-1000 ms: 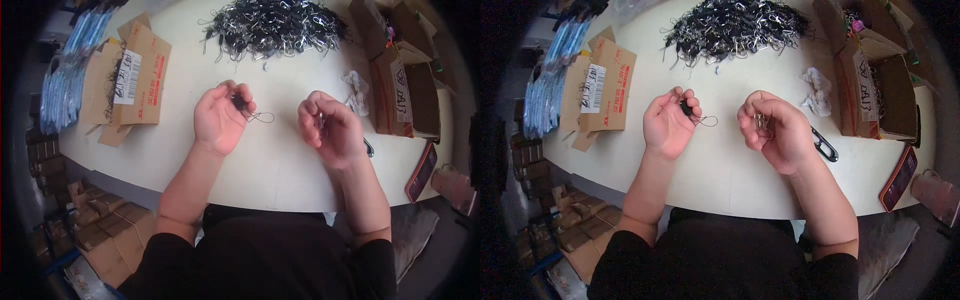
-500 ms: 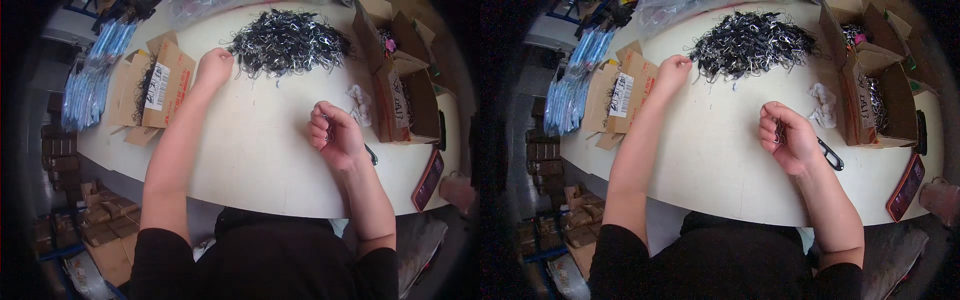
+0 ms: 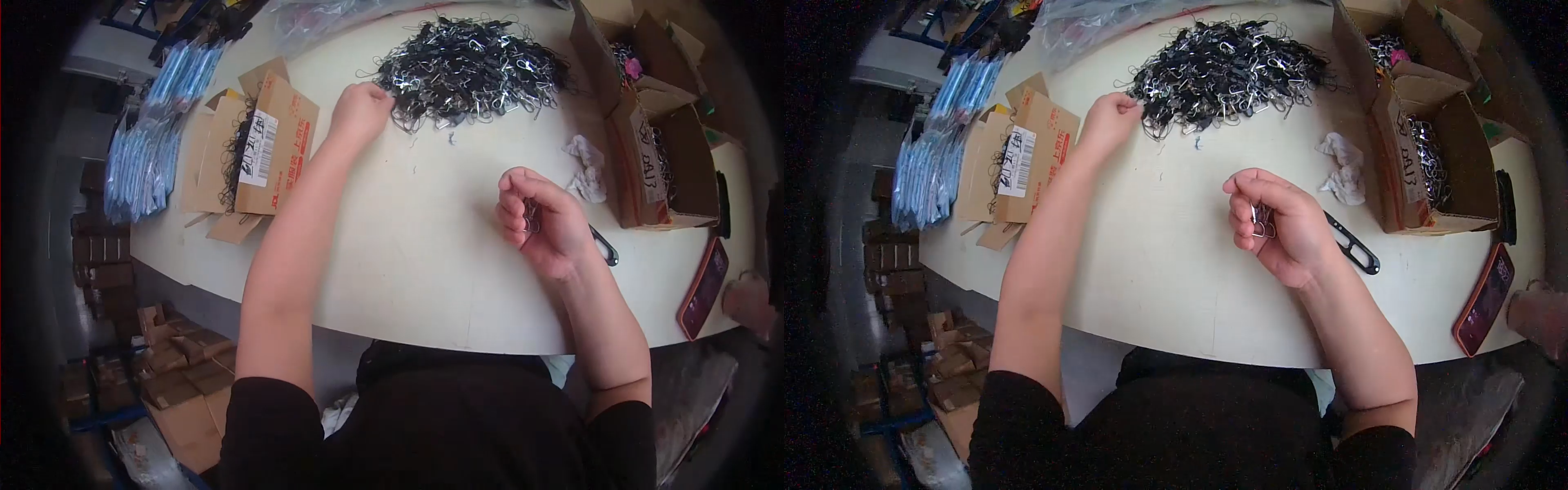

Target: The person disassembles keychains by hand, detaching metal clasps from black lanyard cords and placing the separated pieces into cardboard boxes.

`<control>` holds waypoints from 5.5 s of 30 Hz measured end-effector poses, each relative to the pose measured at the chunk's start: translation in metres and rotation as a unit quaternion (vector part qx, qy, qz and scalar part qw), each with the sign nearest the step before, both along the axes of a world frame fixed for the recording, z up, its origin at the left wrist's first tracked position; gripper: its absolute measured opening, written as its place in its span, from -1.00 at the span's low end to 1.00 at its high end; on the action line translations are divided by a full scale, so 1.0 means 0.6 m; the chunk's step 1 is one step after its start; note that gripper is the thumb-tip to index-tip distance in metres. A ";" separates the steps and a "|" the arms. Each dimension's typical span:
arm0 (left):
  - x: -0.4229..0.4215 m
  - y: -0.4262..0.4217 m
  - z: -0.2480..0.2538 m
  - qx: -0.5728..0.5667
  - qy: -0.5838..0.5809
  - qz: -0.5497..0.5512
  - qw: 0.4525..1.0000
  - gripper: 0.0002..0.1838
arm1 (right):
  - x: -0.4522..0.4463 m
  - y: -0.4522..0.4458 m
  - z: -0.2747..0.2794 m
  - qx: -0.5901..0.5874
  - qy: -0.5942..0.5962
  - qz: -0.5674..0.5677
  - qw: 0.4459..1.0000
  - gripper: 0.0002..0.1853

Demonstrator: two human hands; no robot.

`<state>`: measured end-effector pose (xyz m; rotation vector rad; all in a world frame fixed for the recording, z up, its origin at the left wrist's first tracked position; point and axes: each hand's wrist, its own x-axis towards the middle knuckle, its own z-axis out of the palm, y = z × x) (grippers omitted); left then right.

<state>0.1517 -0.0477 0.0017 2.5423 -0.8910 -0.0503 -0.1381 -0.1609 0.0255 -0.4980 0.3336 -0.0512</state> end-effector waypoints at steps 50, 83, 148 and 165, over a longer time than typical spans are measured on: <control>-0.280 0.081 0.041 -0.257 0.272 -0.267 0.888 -0.82 | -0.005 0.021 0.011 -0.373 0.050 0.047 0.925 -0.86; -0.293 0.072 0.031 -0.246 0.111 -0.254 0.929 -0.93 | -0.003 0.036 -0.006 -0.536 0.052 -0.012 0.842 -0.89; -0.289 0.074 0.038 -0.255 0.220 -0.219 0.916 -0.78 | -0.009 0.031 0.018 -0.533 0.075 -0.028 0.842 -0.90; -0.288 0.072 0.014 -0.424 0.605 -0.174 0.651 -0.90 | -0.007 0.038 0.009 -0.444 -0.006 -0.083 0.892 -0.93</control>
